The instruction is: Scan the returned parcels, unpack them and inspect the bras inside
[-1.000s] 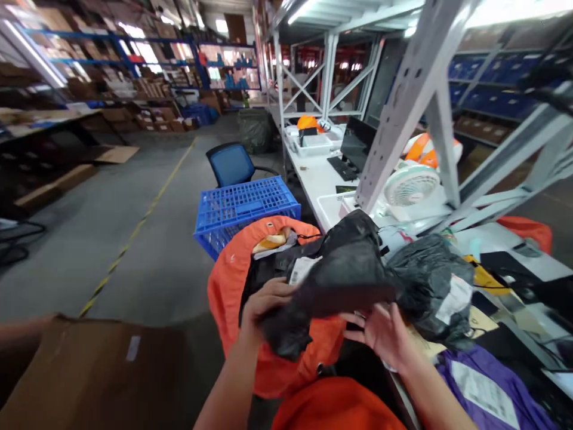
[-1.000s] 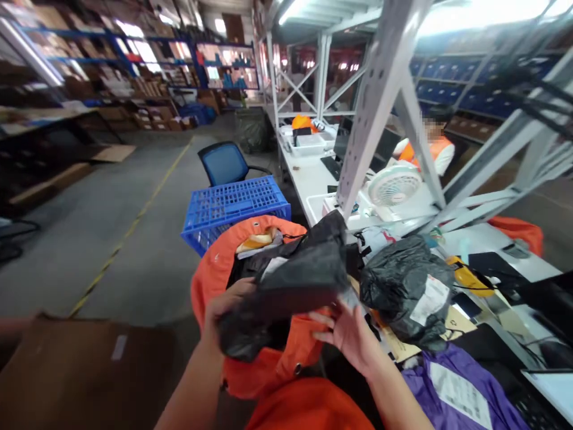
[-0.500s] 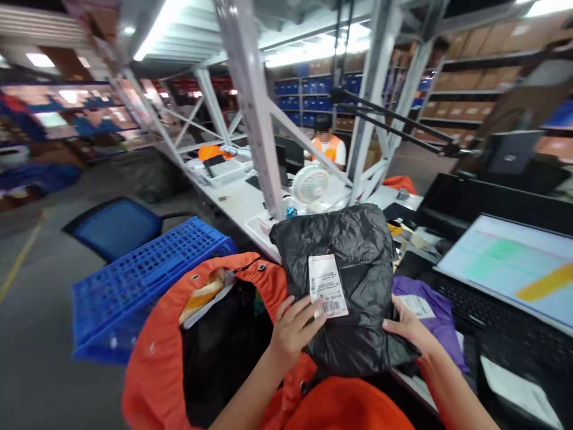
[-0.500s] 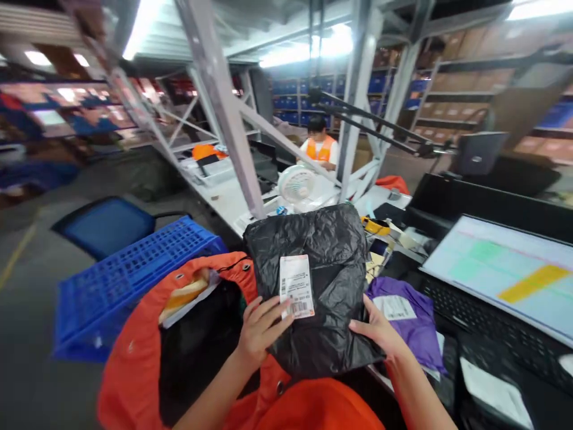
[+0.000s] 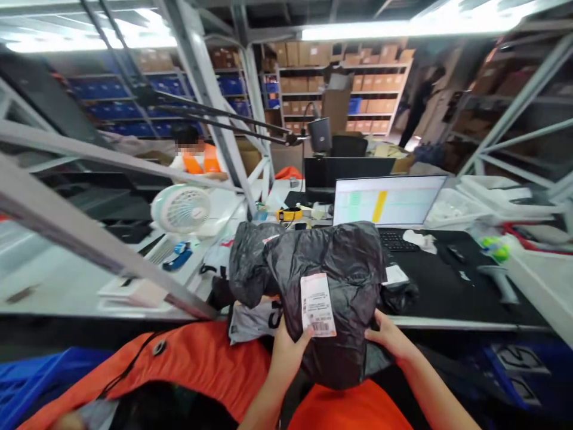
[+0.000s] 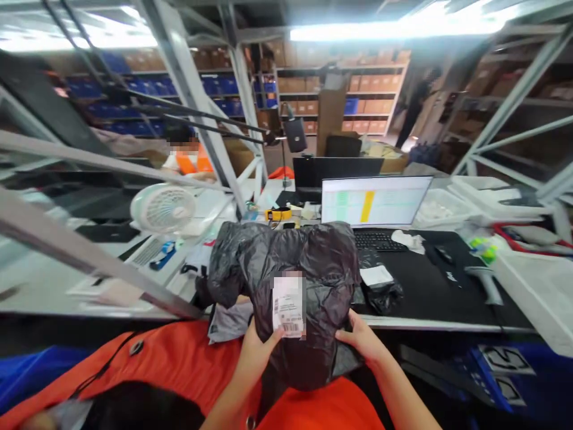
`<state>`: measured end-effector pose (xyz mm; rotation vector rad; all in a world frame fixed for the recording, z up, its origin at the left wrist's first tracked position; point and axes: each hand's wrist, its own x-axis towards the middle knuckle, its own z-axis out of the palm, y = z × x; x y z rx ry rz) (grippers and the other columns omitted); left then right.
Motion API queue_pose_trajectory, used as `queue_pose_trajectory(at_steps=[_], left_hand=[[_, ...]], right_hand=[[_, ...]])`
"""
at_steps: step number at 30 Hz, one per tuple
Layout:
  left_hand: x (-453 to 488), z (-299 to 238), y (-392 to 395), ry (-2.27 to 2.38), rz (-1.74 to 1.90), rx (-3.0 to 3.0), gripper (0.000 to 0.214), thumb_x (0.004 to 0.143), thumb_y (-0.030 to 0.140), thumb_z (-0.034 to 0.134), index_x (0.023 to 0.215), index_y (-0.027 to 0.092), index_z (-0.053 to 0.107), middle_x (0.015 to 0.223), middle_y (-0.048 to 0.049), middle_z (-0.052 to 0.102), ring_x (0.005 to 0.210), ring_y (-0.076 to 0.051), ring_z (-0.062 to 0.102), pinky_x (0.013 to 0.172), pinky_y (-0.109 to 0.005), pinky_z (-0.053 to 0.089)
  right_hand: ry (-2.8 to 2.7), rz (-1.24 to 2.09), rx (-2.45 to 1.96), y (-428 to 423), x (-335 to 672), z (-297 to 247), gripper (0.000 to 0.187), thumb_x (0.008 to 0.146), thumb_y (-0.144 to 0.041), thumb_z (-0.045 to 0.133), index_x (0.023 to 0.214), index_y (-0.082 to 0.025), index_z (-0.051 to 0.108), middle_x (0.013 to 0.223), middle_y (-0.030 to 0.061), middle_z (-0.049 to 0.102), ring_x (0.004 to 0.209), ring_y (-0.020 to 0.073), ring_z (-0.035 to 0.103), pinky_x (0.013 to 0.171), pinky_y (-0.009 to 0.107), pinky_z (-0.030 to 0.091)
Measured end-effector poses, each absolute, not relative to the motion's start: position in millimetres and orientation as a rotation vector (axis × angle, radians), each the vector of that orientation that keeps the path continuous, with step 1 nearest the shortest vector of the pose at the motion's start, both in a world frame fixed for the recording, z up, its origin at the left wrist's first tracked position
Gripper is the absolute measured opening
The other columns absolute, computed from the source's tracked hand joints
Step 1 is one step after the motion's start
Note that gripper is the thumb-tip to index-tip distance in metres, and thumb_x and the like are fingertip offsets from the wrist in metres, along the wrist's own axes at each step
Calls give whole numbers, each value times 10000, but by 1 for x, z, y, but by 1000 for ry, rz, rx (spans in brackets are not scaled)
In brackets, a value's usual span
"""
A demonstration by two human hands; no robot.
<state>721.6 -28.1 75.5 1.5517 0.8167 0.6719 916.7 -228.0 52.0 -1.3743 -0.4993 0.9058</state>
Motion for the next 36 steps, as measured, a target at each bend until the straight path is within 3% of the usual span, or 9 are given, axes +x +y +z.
queue_pose_trajectory(at_steps=[2,5,14,20,25,28,30,33,36], left_hand=[[734,70,-33,830,641,1593,538,652,427,746,1107,149,676,1132,-165,744,1088,-340,692,999,-505,528],[749,63,-37,830,624,1632,484,646,423,718,1045,151,701,1058,-159,765,1017,-343,716,940,-499,557],[800,50,-37,1011,683,1524,513,591,458,748,993,142,704,999,-158,778,959,-350,730,910,-502,569],[821,70,-28,1359,903,1538,557,617,525,756,1027,152,701,1001,-136,770,955,-332,721,899,-491,570],[842,83,-23,1519,1027,1470,668,560,544,800,1071,124,711,984,-117,765,923,-307,713,840,-456,591],[869,76,-15,1562,901,1650,607,617,531,771,1064,124,709,951,-119,762,915,-319,705,841,-458,579],[892,73,-11,1599,746,1880,527,717,481,714,1094,113,692,1009,-154,750,983,-345,691,891,-476,553],[927,77,-15,1714,571,2182,582,861,371,607,1340,47,539,1212,-257,666,1158,-394,628,985,-531,494],[957,81,-35,1688,658,2470,735,898,322,583,1504,6,311,1484,-350,400,1383,-441,429,1101,-581,387]], right_hand=[[-437,835,-1415,-242,914,35,615,565,-370,893,1133,-224,708,1267,113,688,1271,356,560,1160,559,327],[-394,819,-1419,-255,915,10,507,556,-362,868,1035,-260,733,1162,80,735,1148,364,641,1097,569,402],[-453,719,-1642,-260,969,-8,361,578,-444,811,898,-292,740,996,46,755,1049,325,677,1022,499,479],[-367,602,-1943,-319,1072,-22,435,711,-415,685,1104,-229,700,1084,105,723,1001,290,679,1010,475,501],[-222,574,-2192,-350,1180,-45,532,817,-410,600,1263,-120,619,1305,204,627,1236,331,586,1117,462,415],[-229,644,-2242,-332,1220,-61,593,842,-428,609,1317,-73,580,1389,235,569,1321,339,523,1151,429,368],[-232,707,-2244,-316,1233,-70,636,804,-430,677,1324,-77,575,1405,231,561,1350,343,495,1162,418,346],[-187,797,-2225,-300,1239,-82,731,720,-421,769,1322,-61,563,1393,253,563,1344,375,495,1142,441,363],[-132,896,-2150,-300,1239,-88,674,696,-403,787,1248,-62,605,1295,247,635,1241,358,588,1065,419,443]])
